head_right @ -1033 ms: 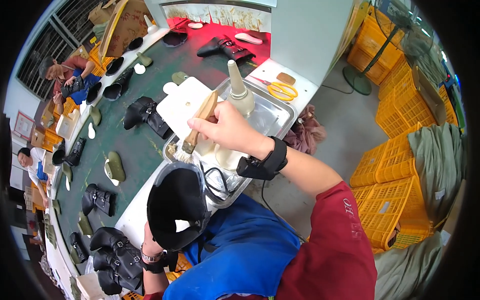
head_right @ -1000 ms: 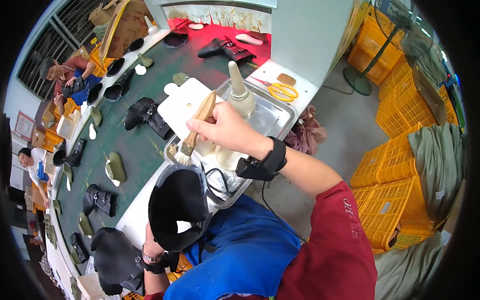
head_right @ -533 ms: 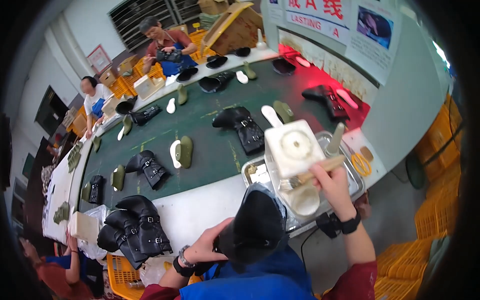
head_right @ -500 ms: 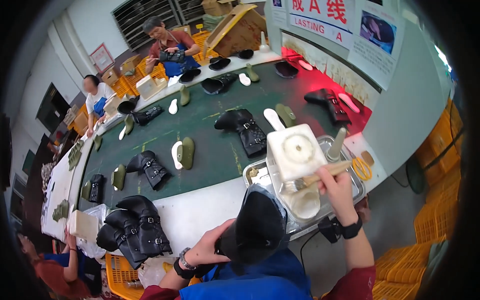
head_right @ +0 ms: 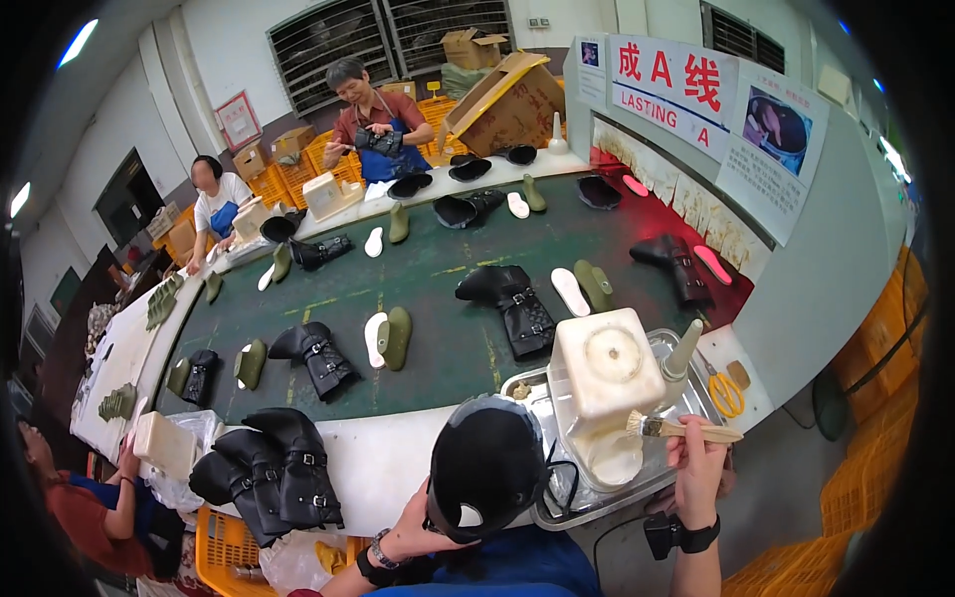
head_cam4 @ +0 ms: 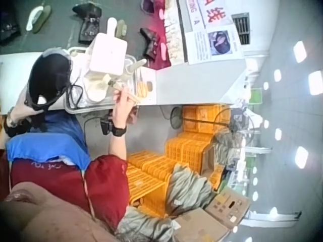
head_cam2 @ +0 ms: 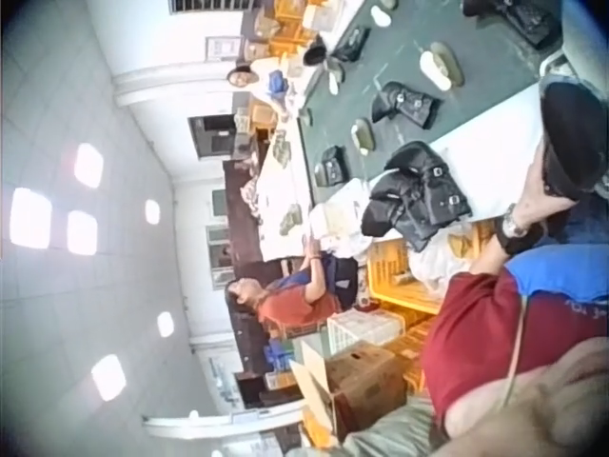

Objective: The recorder is applying glue to the inside edges of black boots using a brush and a glue container.

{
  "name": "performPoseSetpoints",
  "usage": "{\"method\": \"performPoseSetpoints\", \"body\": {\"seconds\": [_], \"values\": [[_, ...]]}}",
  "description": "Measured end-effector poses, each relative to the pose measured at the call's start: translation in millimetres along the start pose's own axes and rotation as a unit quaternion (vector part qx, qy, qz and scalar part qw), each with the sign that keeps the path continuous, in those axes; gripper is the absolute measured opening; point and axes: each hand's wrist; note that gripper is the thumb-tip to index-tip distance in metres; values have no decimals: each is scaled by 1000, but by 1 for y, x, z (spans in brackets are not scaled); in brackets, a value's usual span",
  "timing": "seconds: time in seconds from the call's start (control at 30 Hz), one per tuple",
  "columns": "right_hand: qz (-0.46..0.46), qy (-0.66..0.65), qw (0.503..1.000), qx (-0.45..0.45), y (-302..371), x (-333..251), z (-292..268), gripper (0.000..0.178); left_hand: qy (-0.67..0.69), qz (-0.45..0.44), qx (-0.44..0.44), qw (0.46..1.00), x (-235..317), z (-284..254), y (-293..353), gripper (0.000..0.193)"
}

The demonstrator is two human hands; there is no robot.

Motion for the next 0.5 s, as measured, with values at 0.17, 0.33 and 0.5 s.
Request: {"method": "performPoseSetpoints", "body": {"seconds": [0.17,0.33,0.5], "values": [[-26,-18,999,10,0,9,-1,13,4,-11,34,999,8,2,0,93],[-48,-22,999,9,9,6,-2,11,100,11,105,989,-11,1,11,84],[-41,-22,999,20,13,2,1,13,375,-17,112,920,-8,-9,9,55]]}}
Point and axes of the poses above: each hand's wrist, its own y-axis away from the middle knuckle, its own z-axis out of the palm, x = y × z, and after that the axes turned 5 degrees about -x, right-handed
